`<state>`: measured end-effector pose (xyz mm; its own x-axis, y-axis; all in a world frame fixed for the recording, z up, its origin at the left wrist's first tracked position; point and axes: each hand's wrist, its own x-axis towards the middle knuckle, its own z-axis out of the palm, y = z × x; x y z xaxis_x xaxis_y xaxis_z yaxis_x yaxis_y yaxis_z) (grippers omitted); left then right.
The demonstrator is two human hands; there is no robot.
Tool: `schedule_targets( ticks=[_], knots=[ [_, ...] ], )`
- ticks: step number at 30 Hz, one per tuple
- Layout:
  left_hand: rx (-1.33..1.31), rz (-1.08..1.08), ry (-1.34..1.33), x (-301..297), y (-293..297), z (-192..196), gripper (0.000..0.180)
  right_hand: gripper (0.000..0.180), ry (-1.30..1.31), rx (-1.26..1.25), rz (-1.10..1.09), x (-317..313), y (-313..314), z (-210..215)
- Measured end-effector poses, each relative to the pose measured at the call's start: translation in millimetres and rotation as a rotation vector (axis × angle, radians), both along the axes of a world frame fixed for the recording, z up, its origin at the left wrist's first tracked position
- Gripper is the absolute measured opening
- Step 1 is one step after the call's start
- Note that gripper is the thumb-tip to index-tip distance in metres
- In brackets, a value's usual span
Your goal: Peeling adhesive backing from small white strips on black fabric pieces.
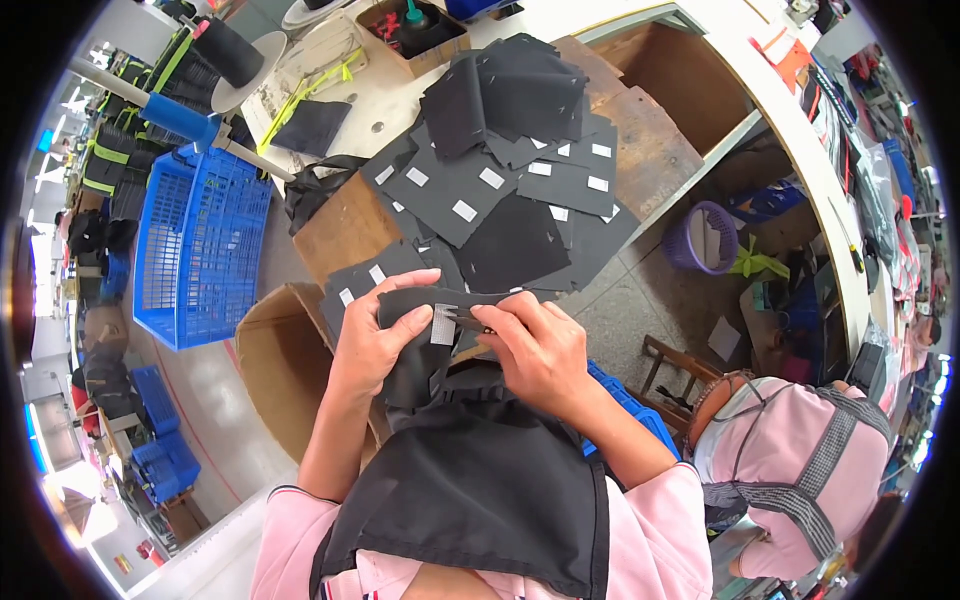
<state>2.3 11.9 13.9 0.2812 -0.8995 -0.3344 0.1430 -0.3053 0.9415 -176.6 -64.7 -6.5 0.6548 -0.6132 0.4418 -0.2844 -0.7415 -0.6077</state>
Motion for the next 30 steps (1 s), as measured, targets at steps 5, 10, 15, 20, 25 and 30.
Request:
schedule_targets(
  ticks=[5,10,15,20,25,30],
  knots=[
    [0.034,-0.036,0.068,4,2,1,0.030,0.033,-0.032,-0.051,0.014,0,2,-6],
    [0.005,-0.039,0.041,4,3,-6,0.032,0.033,-0.053,-0.045,0.007,-1,4,-6],
    [-0.013,-0.068,-0.006,5,4,-10,0.032,0.030,0.057,0.027,0.002,-1,4,0],
    [0.010,-0.065,0.030,4,4,-9,0.032,0.030,-0.083,0.030,-0.007,-2,4,-6],
    [0.034,-0.096,-0.064,3,3,-5,0.029,0.026,-0.116,0.224,-0.103,-3,-3,-7],
    [0.056,-0.069,-0.189,0,0,-14,0.023,0.030,0.002,0.812,0.232,-12,-39,-20]
  ],
)
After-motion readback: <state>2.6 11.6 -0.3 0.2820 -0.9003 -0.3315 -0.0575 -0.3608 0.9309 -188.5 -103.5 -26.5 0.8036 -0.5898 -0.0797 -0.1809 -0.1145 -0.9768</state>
